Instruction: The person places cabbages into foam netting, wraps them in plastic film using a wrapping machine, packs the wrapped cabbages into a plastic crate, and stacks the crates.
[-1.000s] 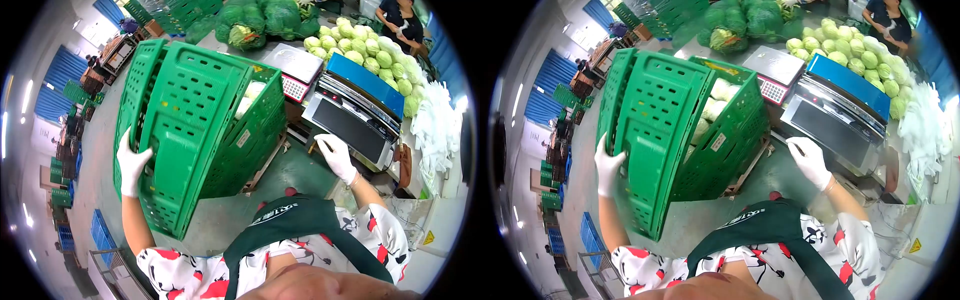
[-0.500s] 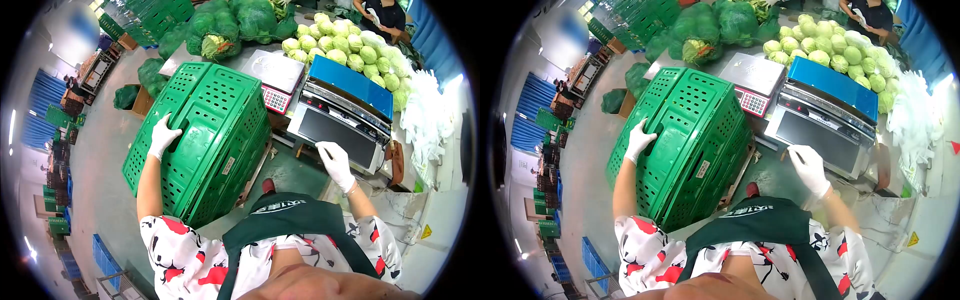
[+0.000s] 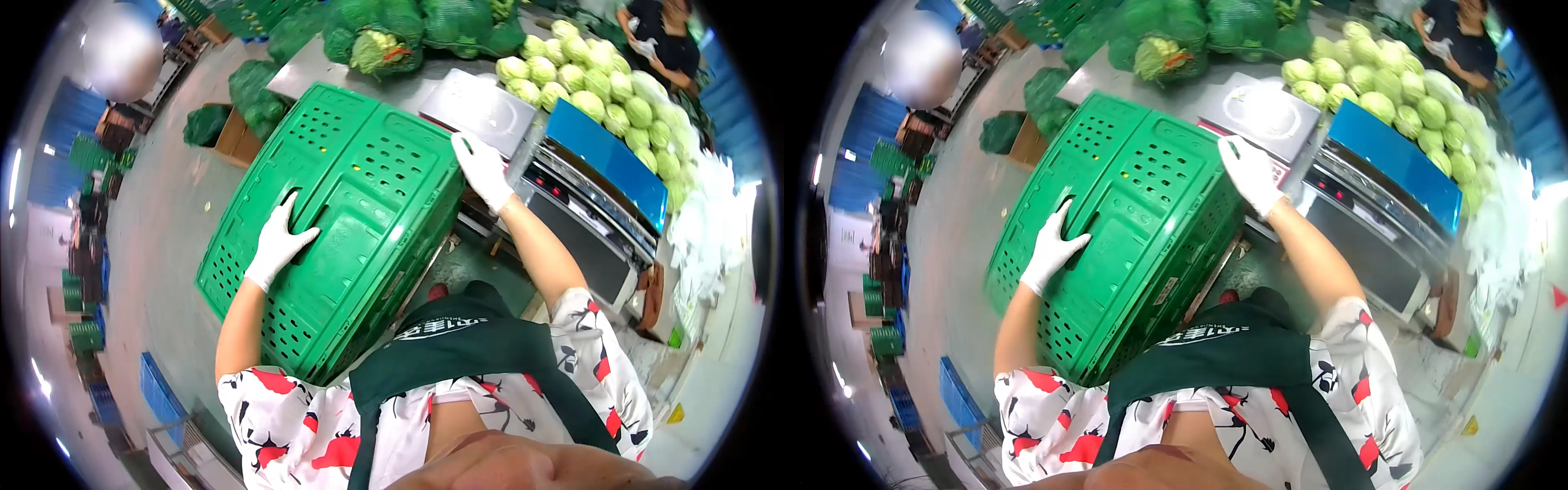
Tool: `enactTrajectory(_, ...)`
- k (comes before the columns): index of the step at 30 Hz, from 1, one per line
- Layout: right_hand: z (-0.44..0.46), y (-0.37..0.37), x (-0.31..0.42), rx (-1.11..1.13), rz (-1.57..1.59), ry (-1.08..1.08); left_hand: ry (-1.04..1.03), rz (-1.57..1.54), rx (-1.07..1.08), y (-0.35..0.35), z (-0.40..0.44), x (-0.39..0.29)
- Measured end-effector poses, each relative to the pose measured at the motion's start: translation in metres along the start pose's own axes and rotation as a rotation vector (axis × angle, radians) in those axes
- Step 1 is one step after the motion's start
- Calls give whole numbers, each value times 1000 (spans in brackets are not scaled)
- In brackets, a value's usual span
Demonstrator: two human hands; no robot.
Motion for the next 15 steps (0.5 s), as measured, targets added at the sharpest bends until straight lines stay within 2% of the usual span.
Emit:
enactTrajectory(2, 5, 5, -1, -19, 72, 66, 159, -282, 32, 11, 1, 17)
enactTrajectory(3, 7, 6, -2, 35, 78, 77, 230, -272, 55, 26, 4, 16)
enactTrajectory(5, 14, 12, 8, 183, -12, 44, 60, -179, -76, 73, 21, -5)
enactTrajectory(6, 24, 9, 12, 283, -115, 6, -140, 49, -207, 97, 37, -1)
enactTrajectory(7, 33, 3, 13, 318, -301, 181, -248, 175, -300, 124, 46, -10)
enactTrajectory(8, 35, 3, 37, 114, -571, 546, -210, 332, -365, 146, 57, -3)
enactTrajectory(9, 35, -5, 64, 73, -477, 667, -354, 540, -487, 169, 67, -10)
enactTrajectory(10, 35, -10, 100, 20, -377, 780, -227, 707, -478, 188, 80, -10)
enactTrajectory(11, 31, -25, 141, 262, -104, 688, -180, 850, -499, 199, 94, 0)
enactTrajectory(12, 22, -53, 149, 364, 68, 715, -118, 878, -562, 201, 105, 20)
enactTrajectory(14, -11, -88, 190, 543, 193, 867, 38, 768, -588, 200, 115, 36)
enactTrajectory(15, -27, -108, 202, 628, 175, 948, 32, 762, -591, 201, 114, 37)
Point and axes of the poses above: each hand's wrist, its own z-axis towards the middle knuckle, its own y-axis out of the back of the hand, x = y × z, the point moved 8 cm from there along z, towards the middle knuckle, and after that the axes turned 14 degrees about -x, right-handed, at the moved point
